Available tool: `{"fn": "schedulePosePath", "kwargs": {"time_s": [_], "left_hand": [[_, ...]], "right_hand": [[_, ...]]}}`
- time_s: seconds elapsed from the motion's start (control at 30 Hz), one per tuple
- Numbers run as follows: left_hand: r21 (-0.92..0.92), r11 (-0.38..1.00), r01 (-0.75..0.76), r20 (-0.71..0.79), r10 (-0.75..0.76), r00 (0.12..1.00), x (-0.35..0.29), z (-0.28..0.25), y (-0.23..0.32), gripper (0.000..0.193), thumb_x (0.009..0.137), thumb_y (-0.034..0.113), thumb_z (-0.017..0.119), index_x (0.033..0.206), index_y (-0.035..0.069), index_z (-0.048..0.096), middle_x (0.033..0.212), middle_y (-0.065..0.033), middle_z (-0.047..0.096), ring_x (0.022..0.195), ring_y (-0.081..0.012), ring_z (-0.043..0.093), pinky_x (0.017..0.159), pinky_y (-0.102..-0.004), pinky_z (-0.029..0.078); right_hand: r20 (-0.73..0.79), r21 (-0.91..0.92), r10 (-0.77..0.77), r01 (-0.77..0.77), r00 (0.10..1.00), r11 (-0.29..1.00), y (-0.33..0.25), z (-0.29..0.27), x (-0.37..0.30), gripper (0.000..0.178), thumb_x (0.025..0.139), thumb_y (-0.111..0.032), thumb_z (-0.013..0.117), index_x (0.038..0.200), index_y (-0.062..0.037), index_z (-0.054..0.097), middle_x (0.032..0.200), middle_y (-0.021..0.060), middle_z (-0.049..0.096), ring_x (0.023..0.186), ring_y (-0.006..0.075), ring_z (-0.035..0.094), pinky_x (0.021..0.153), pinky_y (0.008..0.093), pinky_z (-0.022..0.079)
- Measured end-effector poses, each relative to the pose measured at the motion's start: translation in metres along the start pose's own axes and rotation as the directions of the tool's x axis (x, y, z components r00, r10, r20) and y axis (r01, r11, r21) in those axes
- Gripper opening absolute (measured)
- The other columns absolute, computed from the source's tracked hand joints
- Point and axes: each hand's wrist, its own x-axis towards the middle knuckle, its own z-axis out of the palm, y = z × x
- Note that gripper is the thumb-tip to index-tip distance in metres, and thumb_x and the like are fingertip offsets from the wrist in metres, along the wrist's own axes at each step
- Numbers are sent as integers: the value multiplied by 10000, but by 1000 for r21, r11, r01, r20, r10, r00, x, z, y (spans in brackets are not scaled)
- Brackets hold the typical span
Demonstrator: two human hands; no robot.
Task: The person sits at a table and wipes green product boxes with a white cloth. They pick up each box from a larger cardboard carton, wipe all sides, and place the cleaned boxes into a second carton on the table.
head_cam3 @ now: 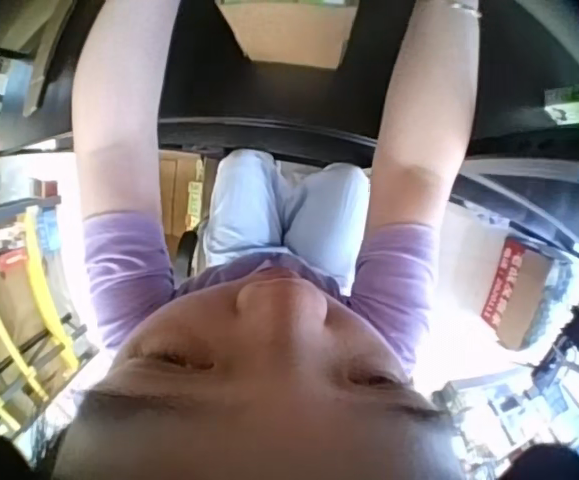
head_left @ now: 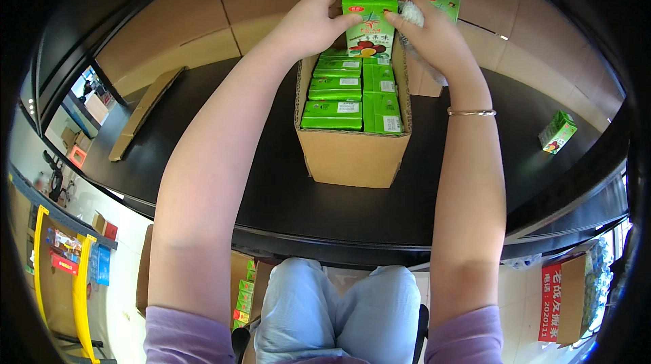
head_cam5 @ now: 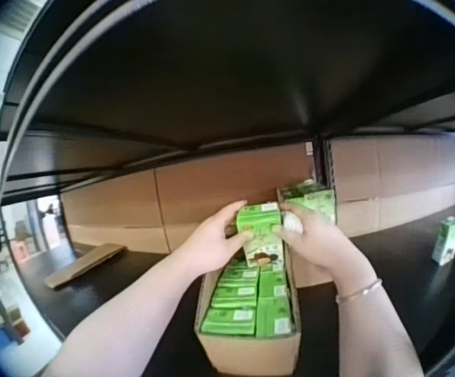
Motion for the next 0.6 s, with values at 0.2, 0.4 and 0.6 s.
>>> {"fn": "schedulePosePath", "kwargs": {"time_s": [0.2, 0.4, 0.6], "left_hand": [[234, 939, 253, -54, -247, 967, 1, 10, 7, 540, 821, 240, 569, 1257, 19, 339, 1051, -197, 566, 982, -265, 558, 843, -329, 442], [701, 696, 151, 80, -288, 954, -6, 17, 17, 569, 753, 312, 616, 1143, -33, 387, 941, -233, 576, 875, -353, 568, 744, -403, 463], [687, 708, 164, 69, -289, 955, -4, 16, 16, 486, 731, 306, 647, 1033, -29, 467, 905, -218, 584, 857, -347, 567, 745, -402, 460]], "right_hand": [[60, -196, 21, -9, 998, 980, 2, 7, 4, 472, 758, -333, 592, 1096, -11, 524, 950, 215, 594, 895, 342, 572, 769, 386, 458], [144, -334, 110, -56, 984, 941, -13, 2, 0, 369, 757, -295, 560, 988, -7, 558, 883, 212, 603, 859, 352, 575, 757, 403, 460], [70, -421, 196, -149, 978, 895, -25, 10, -2, 246, 753, -186, 497, 905, -7, 572, 875, 212, 606, 847, 344, 584, 747, 409, 468]]}}
